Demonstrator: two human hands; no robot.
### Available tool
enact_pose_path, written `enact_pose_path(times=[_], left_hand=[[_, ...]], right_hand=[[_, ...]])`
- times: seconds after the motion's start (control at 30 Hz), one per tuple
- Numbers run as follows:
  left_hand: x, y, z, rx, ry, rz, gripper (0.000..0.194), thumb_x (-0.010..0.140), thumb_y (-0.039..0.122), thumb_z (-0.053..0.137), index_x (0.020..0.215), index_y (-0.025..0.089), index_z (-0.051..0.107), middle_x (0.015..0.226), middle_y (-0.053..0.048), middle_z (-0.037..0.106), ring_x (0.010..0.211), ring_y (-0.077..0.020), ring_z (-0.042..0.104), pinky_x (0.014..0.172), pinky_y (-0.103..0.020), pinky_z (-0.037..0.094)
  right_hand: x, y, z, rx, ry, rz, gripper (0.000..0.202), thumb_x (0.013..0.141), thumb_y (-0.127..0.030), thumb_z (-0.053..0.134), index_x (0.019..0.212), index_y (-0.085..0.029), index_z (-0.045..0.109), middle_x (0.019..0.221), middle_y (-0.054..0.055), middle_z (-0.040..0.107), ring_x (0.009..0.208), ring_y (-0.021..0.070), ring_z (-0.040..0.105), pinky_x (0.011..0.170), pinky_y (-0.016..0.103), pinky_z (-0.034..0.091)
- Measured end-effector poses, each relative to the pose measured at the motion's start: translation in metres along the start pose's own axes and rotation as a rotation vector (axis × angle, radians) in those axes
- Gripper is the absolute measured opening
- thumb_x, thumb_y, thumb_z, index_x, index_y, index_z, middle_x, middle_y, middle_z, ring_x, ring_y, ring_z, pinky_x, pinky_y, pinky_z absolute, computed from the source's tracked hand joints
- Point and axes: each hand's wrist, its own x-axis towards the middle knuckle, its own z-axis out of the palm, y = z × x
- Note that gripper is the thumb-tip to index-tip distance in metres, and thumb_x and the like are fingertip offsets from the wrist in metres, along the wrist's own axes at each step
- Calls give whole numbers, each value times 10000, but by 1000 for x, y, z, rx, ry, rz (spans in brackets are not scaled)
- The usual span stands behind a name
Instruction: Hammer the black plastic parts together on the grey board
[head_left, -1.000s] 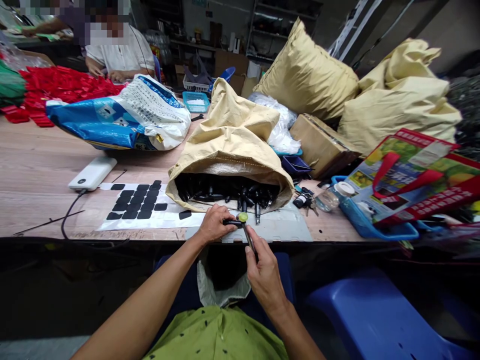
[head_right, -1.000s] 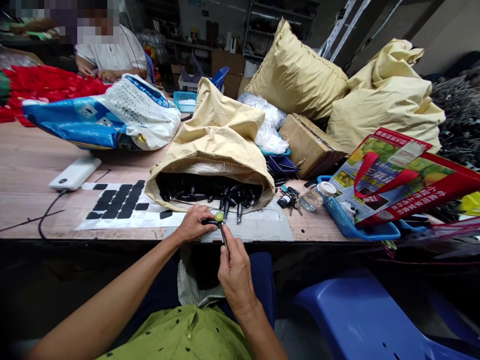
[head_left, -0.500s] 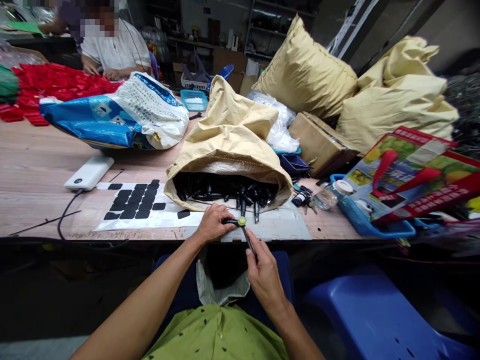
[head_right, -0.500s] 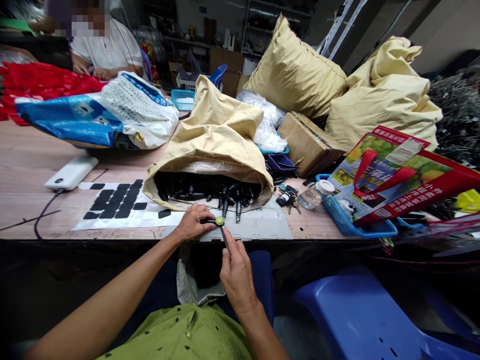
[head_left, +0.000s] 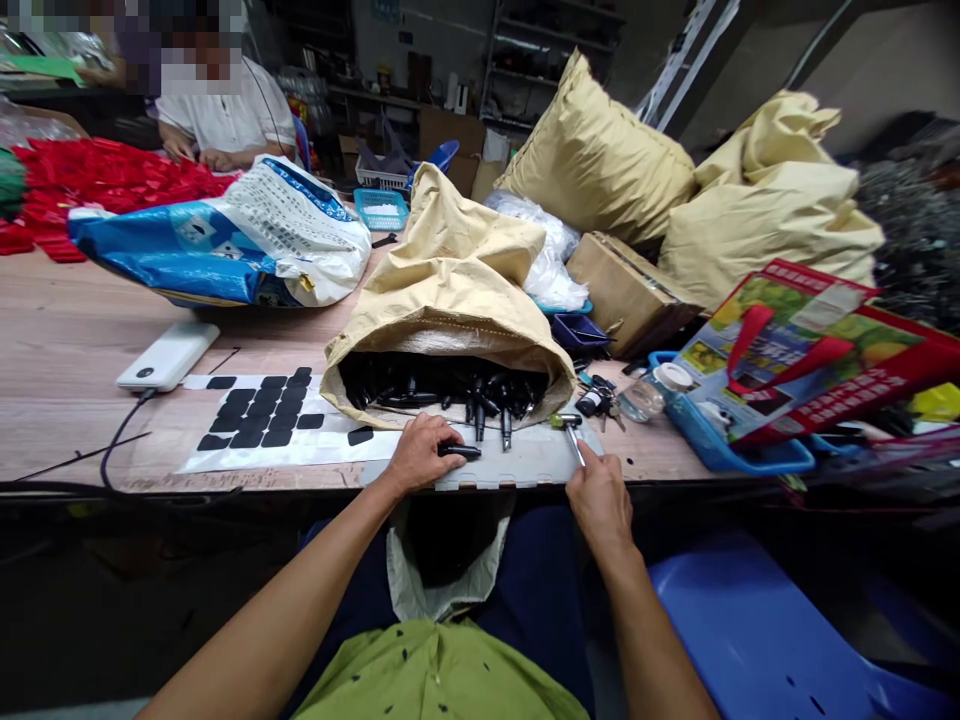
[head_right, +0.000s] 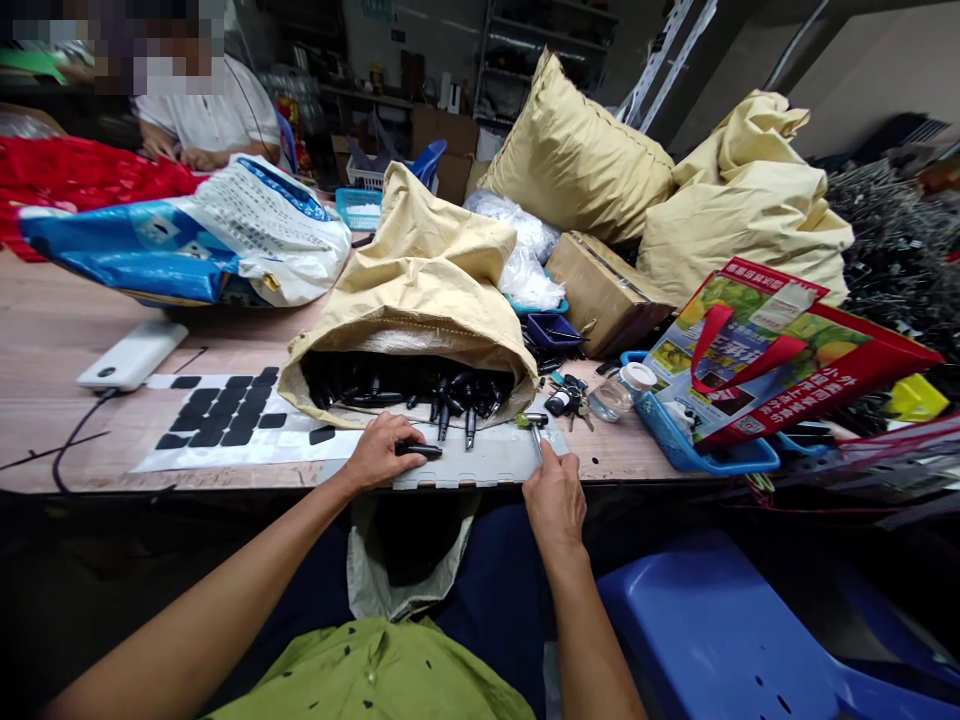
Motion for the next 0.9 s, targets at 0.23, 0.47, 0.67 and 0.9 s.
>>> enact_pose_path(times=[0.23,0.47,0.67,0.9], left_hand=[[0,0,0,9,-10,1,193,756,325,819,935,267,771,898,-21,675,962,-246,524,887,-385,382],[-1,0,-3,24,-1,41,176,787,345,807,923,245,758,899,-29,677,958,-247,528,878,-382,380],[-39,29,2,-54,45,201,163,896,361,701,962,212,699,935,-58,686,942,-239,563,878,-389,403],[-114,35,58,-128,-209,60,165,962,332,576,1034,210,662,924,-56,672,848,-203,624,768,-317,466]], right_hand=[[30,-7,9,-125,53,-153,461,959,-145,462,1374,-171,660,1074,149,630,1039,275,586,836,336,451],[55,-2,23,-23,48,-126,457,967,-216,502,1405,-258,626,1120,82,609,987,203,598,773,284,407],[54,-2,28,-37,67,-130,473,967,-210,500,1427,-266,596,1099,83,598,1005,213,581,761,289,396],[54,-3,31,-88,98,-145,482,973,-220,503,1450,-250,563,1112,95,590,1021,232,572,777,296,419]])
